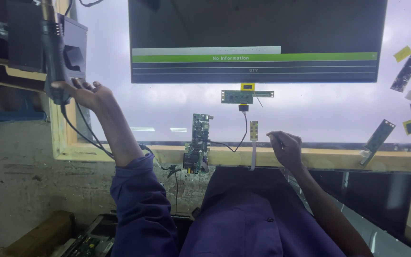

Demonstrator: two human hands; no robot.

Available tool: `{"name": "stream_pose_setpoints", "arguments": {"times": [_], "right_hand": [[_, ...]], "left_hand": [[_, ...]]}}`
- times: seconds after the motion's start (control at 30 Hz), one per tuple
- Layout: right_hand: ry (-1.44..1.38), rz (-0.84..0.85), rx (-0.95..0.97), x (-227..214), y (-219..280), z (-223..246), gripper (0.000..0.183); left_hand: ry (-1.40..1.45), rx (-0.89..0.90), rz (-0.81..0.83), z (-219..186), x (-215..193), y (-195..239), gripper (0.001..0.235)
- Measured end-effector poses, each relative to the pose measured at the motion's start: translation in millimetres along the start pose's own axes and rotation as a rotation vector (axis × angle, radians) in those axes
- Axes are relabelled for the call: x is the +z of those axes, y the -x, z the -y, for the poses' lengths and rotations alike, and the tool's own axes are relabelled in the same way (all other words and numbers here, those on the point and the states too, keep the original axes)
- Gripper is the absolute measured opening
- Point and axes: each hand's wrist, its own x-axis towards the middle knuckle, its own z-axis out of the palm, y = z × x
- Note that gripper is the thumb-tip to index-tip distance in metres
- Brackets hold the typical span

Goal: The person uses a soldering iron to work on a circuit board connected to a television screen. They then move to a different area, pick up a large white screen panel, and peel a protective film off its surface by hand.

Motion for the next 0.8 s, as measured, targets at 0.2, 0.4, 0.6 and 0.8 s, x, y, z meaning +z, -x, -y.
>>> {"name": "stream_pose_setpoints", "arguments": {"times": [0.2,0.4,0.6,0.8], "right_hand": [[0.004,-0.018,0.003,1.0,0.3,-2.3,0.016],[-0.017,-0.034,0.012,-0.4,-2.1,-0.5,0.016],[-0.034,-0.019,0.016,0.9,-4.8,-4.7,0.016],[-0.146,0.062,0.287,-5.1,-11.8,0.3,0.015]], "left_hand": [[0.287,0.020,0.436,-18.2,-20.1,12.8,0.084],[0.412,-0.273,0.817,-37.2,-50.1,89.3,0.097],[0.143,-0.059,0.820,-24.3,-71.3,142.8,0.078],[0.354,-0.203,0.922,9.0,-90.6,144.7,0.059]]}}
